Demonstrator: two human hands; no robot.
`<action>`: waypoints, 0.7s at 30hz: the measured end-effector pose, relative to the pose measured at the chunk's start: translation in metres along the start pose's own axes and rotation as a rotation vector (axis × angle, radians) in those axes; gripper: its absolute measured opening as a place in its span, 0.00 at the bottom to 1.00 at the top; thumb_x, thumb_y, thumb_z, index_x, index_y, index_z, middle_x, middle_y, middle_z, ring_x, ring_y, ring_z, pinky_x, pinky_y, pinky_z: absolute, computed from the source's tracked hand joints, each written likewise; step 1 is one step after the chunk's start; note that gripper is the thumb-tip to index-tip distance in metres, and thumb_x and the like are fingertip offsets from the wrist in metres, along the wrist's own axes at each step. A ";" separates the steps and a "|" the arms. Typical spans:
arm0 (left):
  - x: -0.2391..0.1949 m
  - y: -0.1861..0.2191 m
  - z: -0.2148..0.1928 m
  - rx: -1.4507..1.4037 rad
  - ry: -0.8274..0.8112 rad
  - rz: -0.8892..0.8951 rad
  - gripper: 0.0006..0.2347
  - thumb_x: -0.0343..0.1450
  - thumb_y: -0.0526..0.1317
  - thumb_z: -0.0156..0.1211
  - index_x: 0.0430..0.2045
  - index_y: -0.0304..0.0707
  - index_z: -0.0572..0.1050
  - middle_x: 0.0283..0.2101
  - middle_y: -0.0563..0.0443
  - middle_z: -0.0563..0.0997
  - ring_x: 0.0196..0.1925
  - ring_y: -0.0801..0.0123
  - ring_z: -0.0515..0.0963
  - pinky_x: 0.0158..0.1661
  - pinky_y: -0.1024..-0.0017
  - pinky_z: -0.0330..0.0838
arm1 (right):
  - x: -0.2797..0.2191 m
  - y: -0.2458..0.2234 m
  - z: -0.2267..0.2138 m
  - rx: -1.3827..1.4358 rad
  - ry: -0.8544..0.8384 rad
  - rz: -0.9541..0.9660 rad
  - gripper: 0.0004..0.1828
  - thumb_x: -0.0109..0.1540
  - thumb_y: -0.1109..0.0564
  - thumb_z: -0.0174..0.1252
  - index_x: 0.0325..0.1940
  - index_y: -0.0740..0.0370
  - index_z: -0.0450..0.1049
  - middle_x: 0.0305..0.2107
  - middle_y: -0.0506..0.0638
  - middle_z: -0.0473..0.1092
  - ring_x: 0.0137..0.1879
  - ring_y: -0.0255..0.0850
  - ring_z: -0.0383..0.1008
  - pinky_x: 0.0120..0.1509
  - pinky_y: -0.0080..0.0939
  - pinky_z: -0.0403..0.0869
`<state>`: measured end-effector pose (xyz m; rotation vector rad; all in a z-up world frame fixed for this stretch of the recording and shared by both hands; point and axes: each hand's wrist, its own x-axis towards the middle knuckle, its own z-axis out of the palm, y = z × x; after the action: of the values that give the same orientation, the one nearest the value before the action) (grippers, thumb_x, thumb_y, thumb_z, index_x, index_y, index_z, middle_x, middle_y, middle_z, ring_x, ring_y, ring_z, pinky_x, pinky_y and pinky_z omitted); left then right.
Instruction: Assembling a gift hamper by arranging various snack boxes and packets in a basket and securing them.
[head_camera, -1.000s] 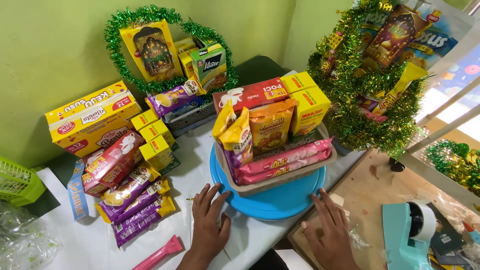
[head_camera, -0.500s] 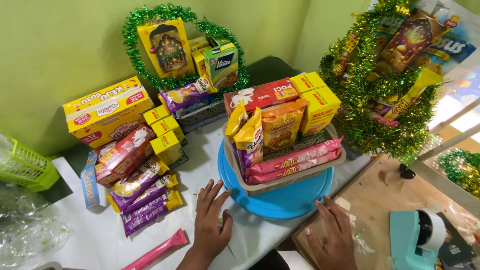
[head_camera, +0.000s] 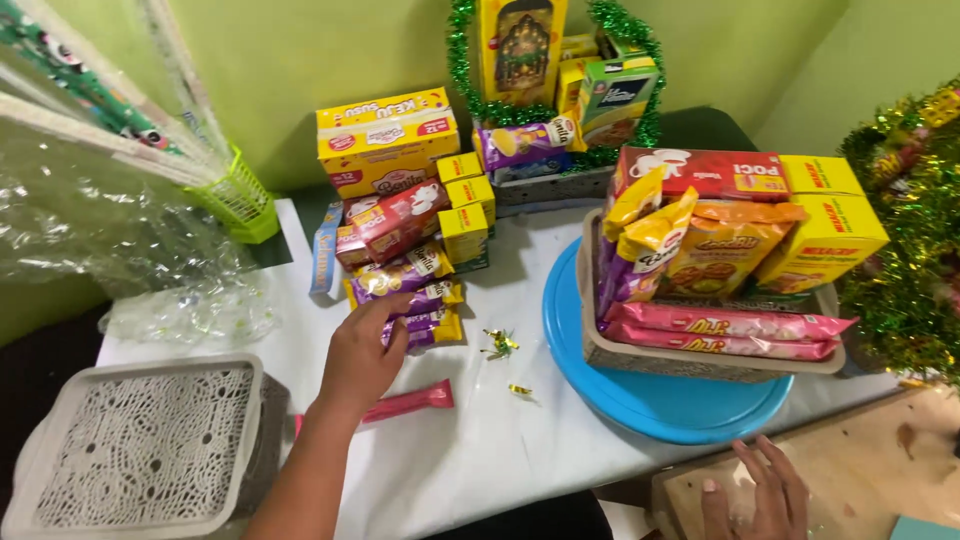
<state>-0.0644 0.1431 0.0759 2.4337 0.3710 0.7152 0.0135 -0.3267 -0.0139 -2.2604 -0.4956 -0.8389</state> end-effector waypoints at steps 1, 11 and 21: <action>-0.001 -0.009 0.001 0.011 0.009 -0.012 0.14 0.71 0.34 0.54 0.49 0.43 0.79 0.49 0.52 0.85 0.52 0.60 0.83 0.54 0.62 0.75 | -0.004 0.008 0.003 0.015 -0.008 -0.008 0.25 0.62 0.55 0.61 0.61 0.69 0.77 0.64 0.66 0.72 0.69 0.56 0.72 0.76 0.58 0.71; -0.026 -0.030 0.038 0.419 -0.261 -0.145 0.24 0.63 0.45 0.67 0.55 0.46 0.74 0.51 0.47 0.77 0.55 0.49 0.74 0.49 0.47 0.72 | 0.000 -0.010 0.000 0.011 -0.013 0.018 0.25 0.63 0.59 0.62 0.64 0.70 0.77 0.66 0.68 0.71 0.69 0.57 0.71 0.68 0.55 0.73; -0.016 0.002 0.039 0.346 -0.478 -0.269 0.20 0.65 0.48 0.68 0.47 0.48 0.68 0.48 0.45 0.79 0.51 0.43 0.78 0.48 0.44 0.69 | 0.012 -0.034 -0.008 -0.018 0.058 -0.093 0.20 0.62 0.62 0.63 0.58 0.73 0.79 0.62 0.70 0.73 0.67 0.58 0.74 0.74 0.55 0.72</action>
<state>-0.0554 0.1172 0.0433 2.6946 0.6495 -0.0607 0.0002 -0.3071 0.0149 -2.2370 -0.5720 -0.9559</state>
